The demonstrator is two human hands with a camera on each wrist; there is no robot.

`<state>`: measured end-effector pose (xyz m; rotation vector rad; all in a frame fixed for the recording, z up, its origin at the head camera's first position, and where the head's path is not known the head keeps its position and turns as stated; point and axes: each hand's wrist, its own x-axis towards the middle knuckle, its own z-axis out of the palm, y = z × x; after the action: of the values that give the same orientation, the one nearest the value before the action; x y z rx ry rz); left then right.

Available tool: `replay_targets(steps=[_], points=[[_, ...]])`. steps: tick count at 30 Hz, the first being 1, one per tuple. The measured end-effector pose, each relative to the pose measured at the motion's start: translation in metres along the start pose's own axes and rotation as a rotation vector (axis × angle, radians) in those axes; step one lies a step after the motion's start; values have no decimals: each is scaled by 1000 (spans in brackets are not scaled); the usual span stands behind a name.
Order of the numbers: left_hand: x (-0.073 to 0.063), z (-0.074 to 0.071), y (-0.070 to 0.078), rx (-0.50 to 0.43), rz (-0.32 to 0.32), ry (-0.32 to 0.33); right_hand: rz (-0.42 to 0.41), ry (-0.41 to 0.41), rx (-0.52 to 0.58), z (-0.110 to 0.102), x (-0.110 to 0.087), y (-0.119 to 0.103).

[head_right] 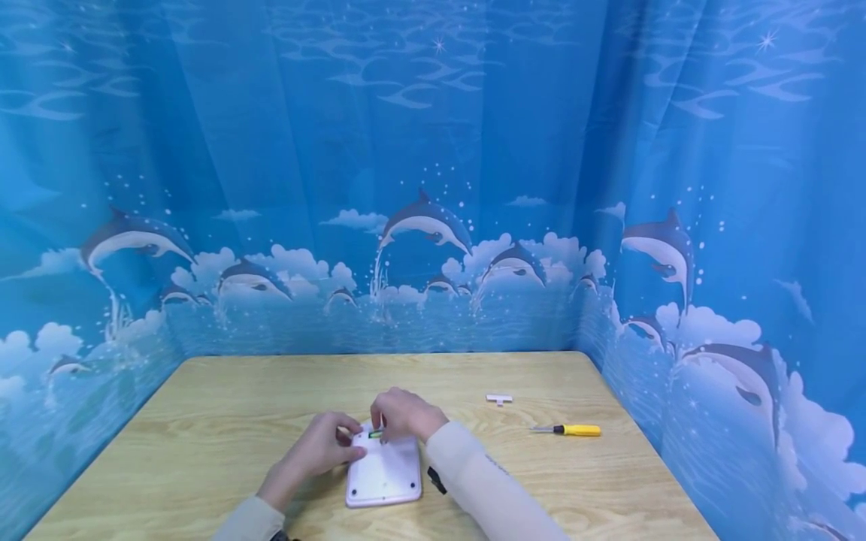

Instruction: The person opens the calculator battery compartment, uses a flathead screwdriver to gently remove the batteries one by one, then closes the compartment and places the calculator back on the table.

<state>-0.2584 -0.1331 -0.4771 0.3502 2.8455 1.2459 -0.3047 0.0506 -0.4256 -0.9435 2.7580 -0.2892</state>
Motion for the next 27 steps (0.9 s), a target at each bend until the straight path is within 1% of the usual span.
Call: replay_targets(steps=[4, 11, 17, 27], points=[[0, -1, 1, 3, 3, 5, -13, 8, -25, 0, 1, -2], [0, -1, 1, -7, -15, -2, -15, 14, -45, 2, 1, -4], [1, 0, -1, -7, -7, -5, -20, 13, -62, 3, 2, -6], [0, 0, -1, -11, 7, -7, -19, -4, -55, 2, 2, -4]])
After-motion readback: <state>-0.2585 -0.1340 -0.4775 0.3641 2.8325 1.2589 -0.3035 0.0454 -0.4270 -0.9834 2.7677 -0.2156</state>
